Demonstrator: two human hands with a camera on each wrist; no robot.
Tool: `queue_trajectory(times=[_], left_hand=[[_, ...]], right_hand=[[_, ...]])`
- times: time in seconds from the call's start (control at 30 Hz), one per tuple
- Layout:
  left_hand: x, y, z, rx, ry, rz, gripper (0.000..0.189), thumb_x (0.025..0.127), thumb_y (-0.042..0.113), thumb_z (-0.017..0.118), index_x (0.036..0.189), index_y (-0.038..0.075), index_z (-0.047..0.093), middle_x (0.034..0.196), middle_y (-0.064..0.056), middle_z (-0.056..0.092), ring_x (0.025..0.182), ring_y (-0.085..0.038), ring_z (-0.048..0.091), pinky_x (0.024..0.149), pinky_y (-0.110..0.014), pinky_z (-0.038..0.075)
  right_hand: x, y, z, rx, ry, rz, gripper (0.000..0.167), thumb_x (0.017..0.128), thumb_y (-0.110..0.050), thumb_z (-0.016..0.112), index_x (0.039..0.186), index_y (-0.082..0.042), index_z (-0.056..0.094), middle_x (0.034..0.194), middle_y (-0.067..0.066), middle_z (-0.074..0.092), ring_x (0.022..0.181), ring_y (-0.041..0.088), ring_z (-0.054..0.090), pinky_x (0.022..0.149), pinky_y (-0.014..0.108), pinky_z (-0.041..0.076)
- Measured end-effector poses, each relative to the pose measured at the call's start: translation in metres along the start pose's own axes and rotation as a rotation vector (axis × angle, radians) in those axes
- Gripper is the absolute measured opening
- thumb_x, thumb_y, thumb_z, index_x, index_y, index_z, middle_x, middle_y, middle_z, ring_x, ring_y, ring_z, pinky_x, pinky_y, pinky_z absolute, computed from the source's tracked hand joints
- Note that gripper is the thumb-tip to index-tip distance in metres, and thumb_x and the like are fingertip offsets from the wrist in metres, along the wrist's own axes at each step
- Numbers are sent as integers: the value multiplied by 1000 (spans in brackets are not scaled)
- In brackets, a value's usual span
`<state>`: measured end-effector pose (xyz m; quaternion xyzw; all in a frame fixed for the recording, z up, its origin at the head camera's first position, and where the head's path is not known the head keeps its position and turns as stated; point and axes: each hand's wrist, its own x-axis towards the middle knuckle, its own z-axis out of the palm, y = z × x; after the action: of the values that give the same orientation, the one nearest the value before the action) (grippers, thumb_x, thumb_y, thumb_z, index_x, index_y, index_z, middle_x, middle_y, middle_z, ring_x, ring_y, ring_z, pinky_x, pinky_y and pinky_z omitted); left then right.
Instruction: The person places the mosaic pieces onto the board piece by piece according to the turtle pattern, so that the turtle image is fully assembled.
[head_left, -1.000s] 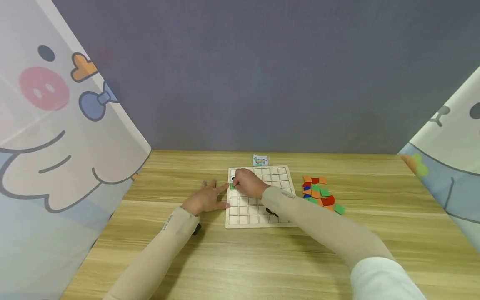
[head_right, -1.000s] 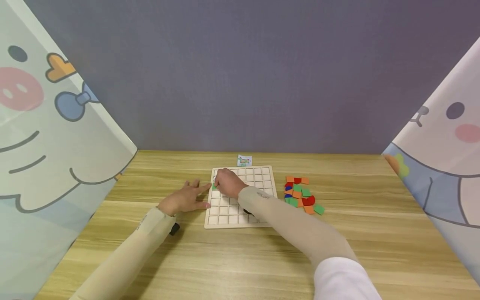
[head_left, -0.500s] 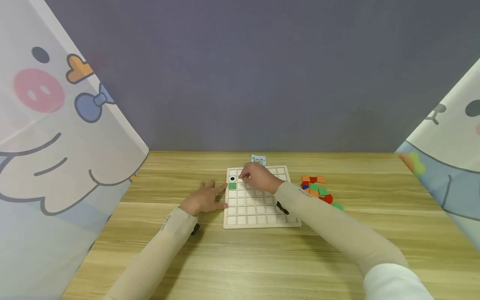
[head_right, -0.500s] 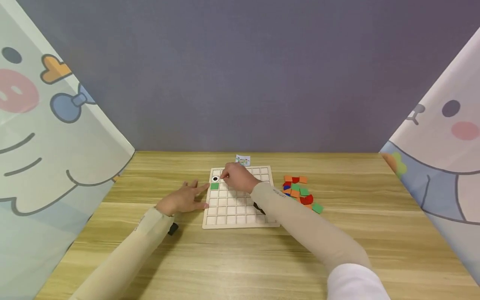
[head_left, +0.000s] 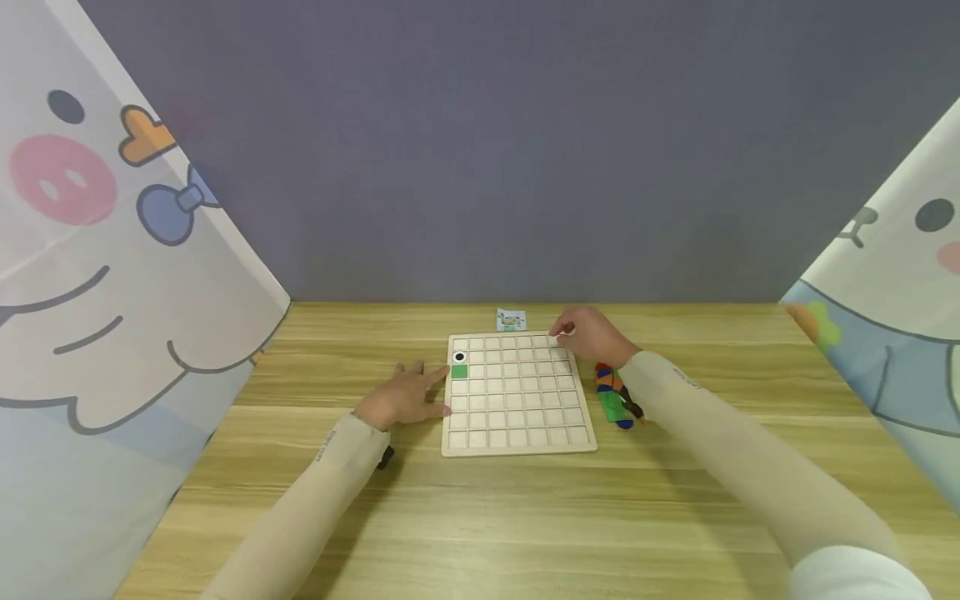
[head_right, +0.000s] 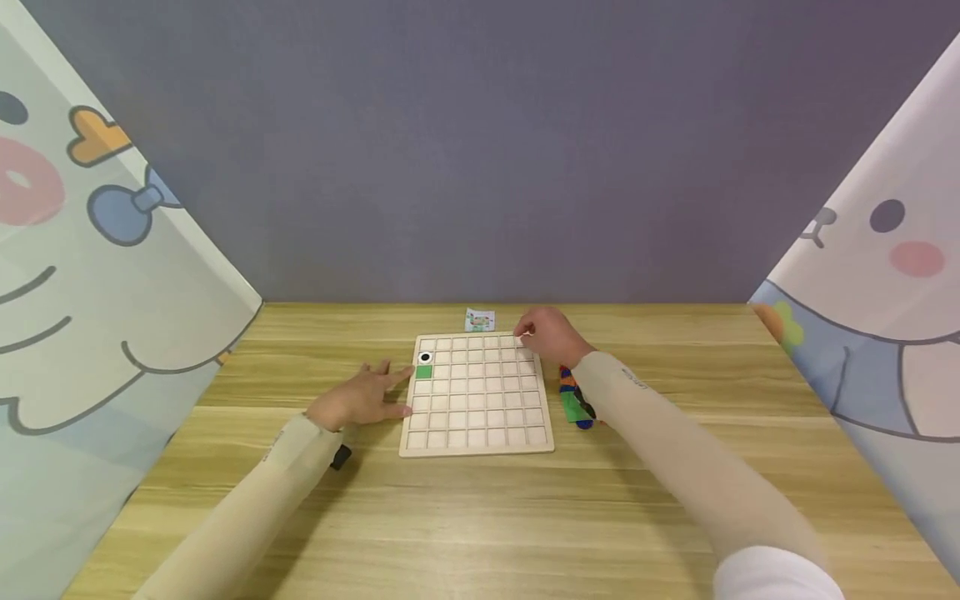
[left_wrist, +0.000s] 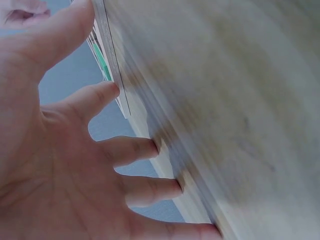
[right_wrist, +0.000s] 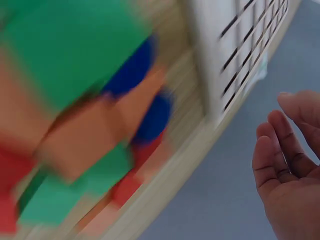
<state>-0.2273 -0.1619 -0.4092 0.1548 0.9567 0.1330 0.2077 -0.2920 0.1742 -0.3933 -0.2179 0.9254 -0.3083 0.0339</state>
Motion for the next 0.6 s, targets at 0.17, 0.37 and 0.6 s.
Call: queue_trajectory(times=[0.17, 0.37, 0.6], left_hand=[[-1, -1, -1, 7, 0, 8, 79, 87, 48, 63, 151, 25, 24, 150, -31, 11, 130, -60, 7, 91, -71, 29], [0, -1, -2, 4, 6, 17, 78, 88, 47, 62, 151, 24, 24, 150, -32, 11, 130, -60, 6, 92, -70, 29], [1, -2, -1, 12, 12, 41, 79, 87, 48, 63, 151, 23, 25, 149, -34, 12, 129, -61, 7, 94, -70, 27]], right_hand=[[-16, 29, -16, -14, -22, 50, 16, 89, -5, 62, 103, -2, 70, 105, 10, 61, 95, 27, 54, 82, 45, 46], [-32, 55, -27, -73, -39, 71, 14, 90, -4, 59, 98, -3, 70, 102, 11, 62, 89, 28, 56, 78, 44, 48], [-46, 74, -33, -76, -63, 151, 7, 88, -5, 64, 92, -5, 70, 92, 5, 65, 81, 22, 59, 73, 40, 51]])
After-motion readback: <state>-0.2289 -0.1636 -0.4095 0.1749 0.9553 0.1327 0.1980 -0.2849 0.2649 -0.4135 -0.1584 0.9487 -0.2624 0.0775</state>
